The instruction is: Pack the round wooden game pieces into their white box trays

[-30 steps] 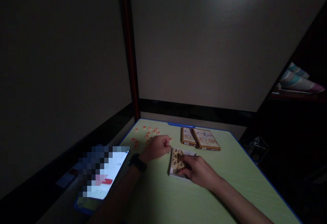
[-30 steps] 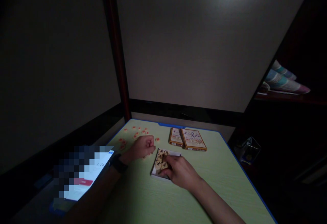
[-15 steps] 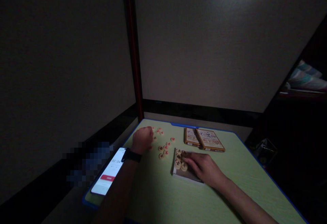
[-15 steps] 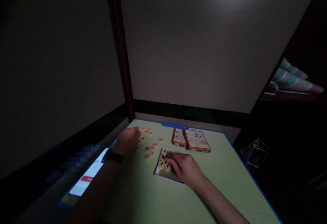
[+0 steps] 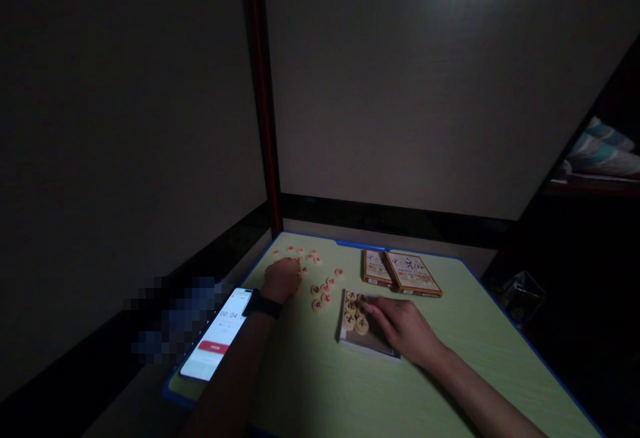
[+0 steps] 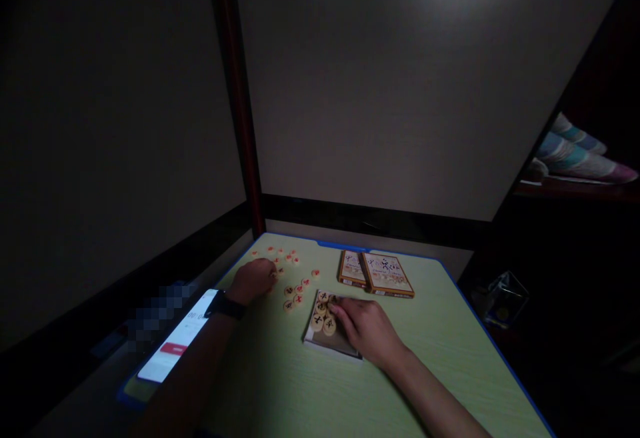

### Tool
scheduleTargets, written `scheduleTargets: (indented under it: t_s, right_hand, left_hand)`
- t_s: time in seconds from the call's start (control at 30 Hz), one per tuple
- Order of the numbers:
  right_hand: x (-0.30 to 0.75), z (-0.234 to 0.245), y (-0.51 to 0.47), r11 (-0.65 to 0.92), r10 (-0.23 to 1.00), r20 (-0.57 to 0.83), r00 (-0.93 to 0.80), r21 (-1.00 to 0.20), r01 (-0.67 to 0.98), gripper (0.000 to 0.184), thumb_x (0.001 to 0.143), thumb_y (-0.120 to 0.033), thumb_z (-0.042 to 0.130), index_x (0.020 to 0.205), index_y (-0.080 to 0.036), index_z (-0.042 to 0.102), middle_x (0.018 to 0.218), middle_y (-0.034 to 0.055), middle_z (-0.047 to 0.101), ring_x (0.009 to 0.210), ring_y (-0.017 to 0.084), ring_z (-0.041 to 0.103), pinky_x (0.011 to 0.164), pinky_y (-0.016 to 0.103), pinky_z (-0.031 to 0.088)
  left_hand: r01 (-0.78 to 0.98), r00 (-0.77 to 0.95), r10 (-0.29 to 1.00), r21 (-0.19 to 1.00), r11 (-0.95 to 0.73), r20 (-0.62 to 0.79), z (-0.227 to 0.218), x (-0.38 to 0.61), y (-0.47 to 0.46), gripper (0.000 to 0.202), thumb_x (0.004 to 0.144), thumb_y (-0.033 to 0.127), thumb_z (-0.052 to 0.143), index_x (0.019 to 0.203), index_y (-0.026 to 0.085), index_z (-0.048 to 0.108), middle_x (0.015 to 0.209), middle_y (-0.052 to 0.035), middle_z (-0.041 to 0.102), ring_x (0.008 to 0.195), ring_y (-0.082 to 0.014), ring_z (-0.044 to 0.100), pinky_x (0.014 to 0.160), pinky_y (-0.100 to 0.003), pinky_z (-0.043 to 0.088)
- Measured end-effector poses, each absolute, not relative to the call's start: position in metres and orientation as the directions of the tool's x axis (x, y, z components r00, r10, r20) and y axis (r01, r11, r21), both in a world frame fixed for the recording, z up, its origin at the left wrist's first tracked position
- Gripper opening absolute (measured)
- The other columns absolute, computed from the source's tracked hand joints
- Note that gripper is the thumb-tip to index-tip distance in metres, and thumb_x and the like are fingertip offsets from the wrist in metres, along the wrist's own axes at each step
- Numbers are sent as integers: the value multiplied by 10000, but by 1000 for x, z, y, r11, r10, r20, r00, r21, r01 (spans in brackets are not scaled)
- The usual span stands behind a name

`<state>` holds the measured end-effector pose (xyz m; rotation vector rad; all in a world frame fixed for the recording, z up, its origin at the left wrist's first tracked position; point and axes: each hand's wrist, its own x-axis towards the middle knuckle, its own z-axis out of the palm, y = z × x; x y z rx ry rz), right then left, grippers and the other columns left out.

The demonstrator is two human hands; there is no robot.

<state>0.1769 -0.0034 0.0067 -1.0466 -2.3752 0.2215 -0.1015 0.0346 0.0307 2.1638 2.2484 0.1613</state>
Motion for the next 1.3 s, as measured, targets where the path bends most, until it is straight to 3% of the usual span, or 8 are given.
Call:
scheduleTargets:
  t_s: [0.37,0.53,0.83,1.17,1.3]
  right_hand:
    - [179,7,-4,643,753,476,-454,-384,663,561,1018,-511,239,805,-193,650,617,20,655,525,146,592,540,251,405]
    - [180,6,-2,633,757,494,-428,-391,668,572,1014,-519,243,741,-191,623,598,19,640,509,138,576,538,245,395]
    - [178,5,-3,638,760,468,-452,-399,659,529,1016,-489,281,767,-186,635,616,21,647,524,140,580,545,244,385]
    - [178,6,-3,648,754,450,-479,-385,658,535,1020,-485,267,802,-184,653,643,27,668,548,142,601,561,242,393]
    - [178,5,-3,640,759,446,-473,-382,667,537,1018,-489,271,801,-185,657,648,29,675,554,148,612,563,247,404]
  left_hand:
    - [997,-25,994,78,17,103,29,-104,36,213,886,249,480,962,155,656,1040,-124,691,1023,-246,628,864,-327,459]
    - [998,20,994,61,-26,103,27,-108,42,224,900,198,457,997,124,645,1067,-134,688,1041,-240,617,908,-330,446]
    - [981,109,978,137,-134,175,8,-103,57,287,921,153,461,1159,116,617,1139,-138,675,1101,-218,602,990,-322,415]
    - [981,105,983,143,-127,150,4,-100,56,228,895,185,520,1086,136,635,1102,-118,680,1066,-233,615,954,-335,440]
    - [978,129,968,137,-161,215,5,-98,55,204,879,183,545,1053,140,641,1057,-120,687,1033,-243,625,944,-358,451]
